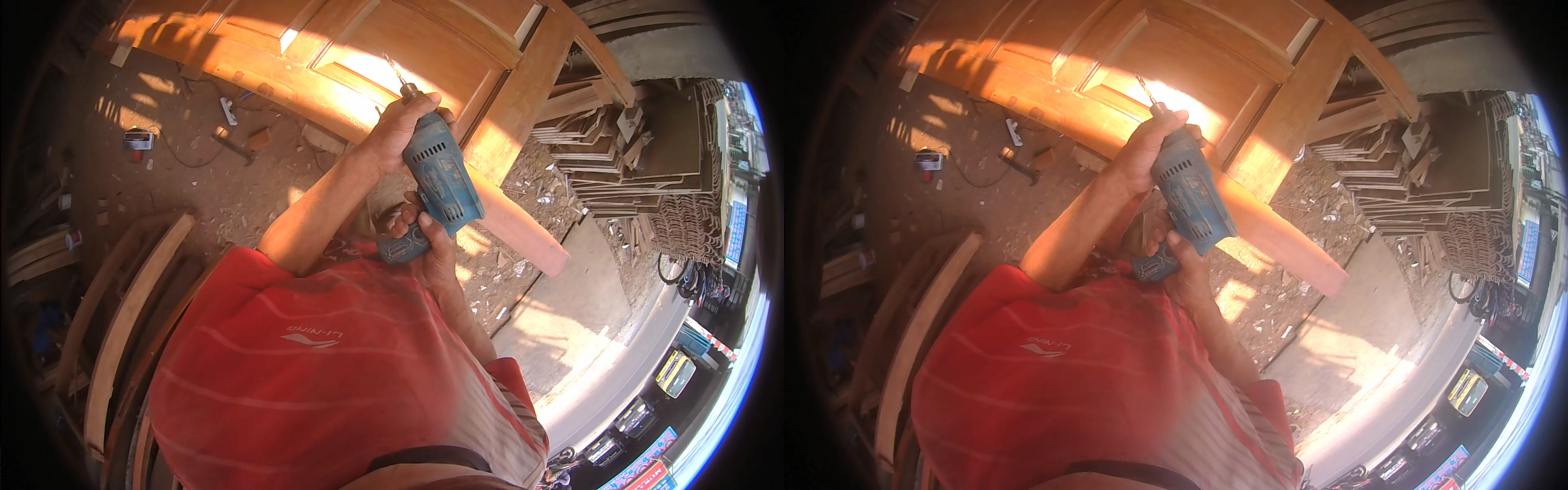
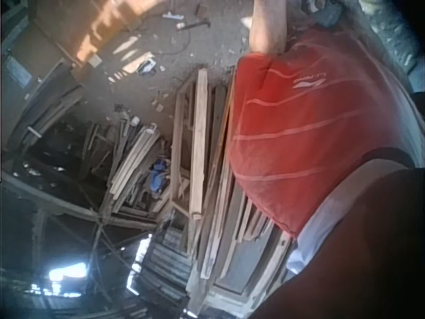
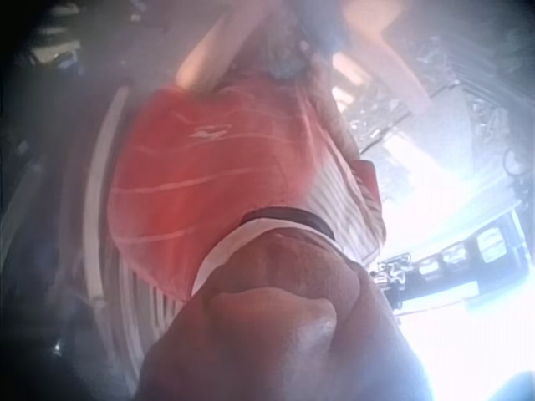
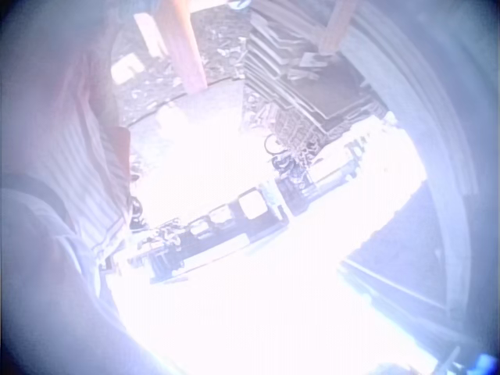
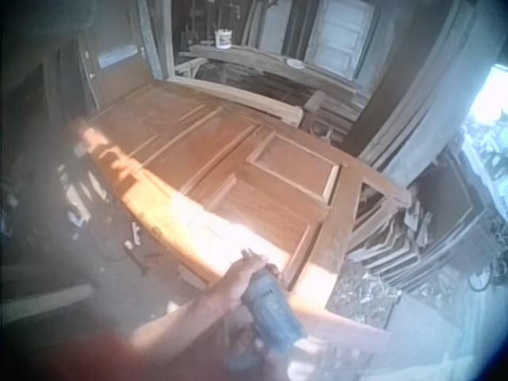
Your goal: The person uses an electric drill to create holes in the edge of a wooden door panel, then stops to inspect and adjust the drill bit by hand.
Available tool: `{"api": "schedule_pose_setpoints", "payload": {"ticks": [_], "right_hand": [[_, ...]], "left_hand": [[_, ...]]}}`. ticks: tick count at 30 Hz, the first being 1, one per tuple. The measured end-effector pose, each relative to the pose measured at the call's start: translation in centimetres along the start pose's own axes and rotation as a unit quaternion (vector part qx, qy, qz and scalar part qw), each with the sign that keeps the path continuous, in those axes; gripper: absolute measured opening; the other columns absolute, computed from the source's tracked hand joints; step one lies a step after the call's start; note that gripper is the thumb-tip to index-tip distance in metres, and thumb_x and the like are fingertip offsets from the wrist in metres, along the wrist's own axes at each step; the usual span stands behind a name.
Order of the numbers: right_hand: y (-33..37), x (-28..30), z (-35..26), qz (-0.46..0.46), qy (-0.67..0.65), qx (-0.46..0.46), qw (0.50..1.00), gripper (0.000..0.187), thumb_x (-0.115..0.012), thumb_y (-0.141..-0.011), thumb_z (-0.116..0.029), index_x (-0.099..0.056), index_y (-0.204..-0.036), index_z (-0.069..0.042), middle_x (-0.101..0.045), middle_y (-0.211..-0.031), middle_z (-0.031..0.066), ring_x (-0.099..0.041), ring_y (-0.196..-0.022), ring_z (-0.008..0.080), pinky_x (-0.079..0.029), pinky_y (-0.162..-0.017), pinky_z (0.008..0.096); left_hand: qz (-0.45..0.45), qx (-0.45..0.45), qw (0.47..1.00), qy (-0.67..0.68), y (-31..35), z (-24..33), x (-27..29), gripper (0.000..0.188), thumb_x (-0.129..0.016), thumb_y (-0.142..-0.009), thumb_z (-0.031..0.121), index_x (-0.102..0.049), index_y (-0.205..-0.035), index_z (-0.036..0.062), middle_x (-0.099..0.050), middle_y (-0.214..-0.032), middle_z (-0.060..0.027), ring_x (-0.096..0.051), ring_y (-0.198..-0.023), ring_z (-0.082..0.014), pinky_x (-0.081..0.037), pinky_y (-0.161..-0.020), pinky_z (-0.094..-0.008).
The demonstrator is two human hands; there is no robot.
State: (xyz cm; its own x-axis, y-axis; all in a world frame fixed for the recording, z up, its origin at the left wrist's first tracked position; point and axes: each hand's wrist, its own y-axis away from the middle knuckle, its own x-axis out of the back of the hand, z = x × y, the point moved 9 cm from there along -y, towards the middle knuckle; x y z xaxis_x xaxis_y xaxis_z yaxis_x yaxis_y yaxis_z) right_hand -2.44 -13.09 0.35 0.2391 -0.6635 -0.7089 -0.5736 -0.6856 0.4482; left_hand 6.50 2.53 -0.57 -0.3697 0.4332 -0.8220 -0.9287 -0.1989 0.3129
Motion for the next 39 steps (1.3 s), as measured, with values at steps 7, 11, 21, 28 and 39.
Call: {"api": "schedule_pose_setpoints", "payload": {"ticks": [7,11,21,28,39], "right_hand": [[0.0,0.1,0.1,-0.005,-0.015,0.005,1.000,0.056,-0.070,-0.093,-0.022,-0.050,-0.139,0.005,-0.060,-0.100,0.0069,-0.061,-0.086,0.0186,-0.052,-0.082,0.0350],[0.1,-0.2,0.0,-0.002,-0.029,-0.002,1.000,0.056,-0.069,-0.093,-0.022,-0.050,-0.139,0.005,-0.061,-0.101,0.0073,-0.061,-0.086,0.0188,-0.052,-0.081,0.0349],[-0.1,0.2,0.1,-0.001,-0.028,0.004,1.000,0.053,-0.071,-0.093,-0.022,-0.052,-0.135,0.004,-0.060,-0.098,0.0068,-0.061,-0.084,0.0185,-0.052,-0.080,0.0346],[-0.3,0.1,0.0,0.003,-0.031,0.001,1.000,0.051,-0.071,-0.094,-0.023,-0.053,-0.134,0.004,-0.060,-0.096,0.0065,-0.061,-0.083,0.0182,-0.052,-0.079,0.0342],[-0.7,0.6,0.1,0.006,-0.028,-0.004,1.000,0.053,-0.069,-0.094,-0.023,-0.052,-0.136,0.004,-0.062,-0.100,0.0081,-0.062,-0.085,0.0187,-0.052,-0.080,0.0349]], "left_hand": [[-0.009,0.008,1.000,0.000,0.0,-0.3,-0.3,0.030,-0.071,-0.098,0.032,-0.065,-0.098,0.0036,-0.071,-0.088,-0.0095,-0.070,-0.075,-0.0187,-0.063,-0.068,-0.0369],[0.023,0.000,1.000,-0.007,0.2,-0.2,-0.5,0.029,-0.070,-0.098,0.032,-0.065,-0.097,0.0039,-0.071,-0.088,-0.0098,-0.070,-0.075,-0.0187,-0.063,-0.068,-0.0368],[0.004,0.010,1.000,0.005,-0.2,-0.5,-0.5,0.022,-0.068,-0.101,0.029,-0.060,-0.107,0.0092,-0.072,-0.092,-0.0096,-0.073,-0.080,-0.0198,-0.063,-0.067,-0.0360],[0.030,0.006,0.999,-0.014,-0.3,-0.4,0.1,0.023,-0.068,-0.100,0.028,-0.059,-0.108,0.0094,-0.071,-0.094,-0.0096,-0.073,-0.085,-0.0214,-0.064,-0.070,-0.0374],[0.021,0.009,0.999,-0.024,-0.6,-0.4,0.1,0.024,-0.068,-0.100,0.030,-0.059,-0.107,0.0086,-0.071,-0.093,-0.0086,-0.072,-0.083,-0.0194,-0.064,-0.069,-0.0360]]}}
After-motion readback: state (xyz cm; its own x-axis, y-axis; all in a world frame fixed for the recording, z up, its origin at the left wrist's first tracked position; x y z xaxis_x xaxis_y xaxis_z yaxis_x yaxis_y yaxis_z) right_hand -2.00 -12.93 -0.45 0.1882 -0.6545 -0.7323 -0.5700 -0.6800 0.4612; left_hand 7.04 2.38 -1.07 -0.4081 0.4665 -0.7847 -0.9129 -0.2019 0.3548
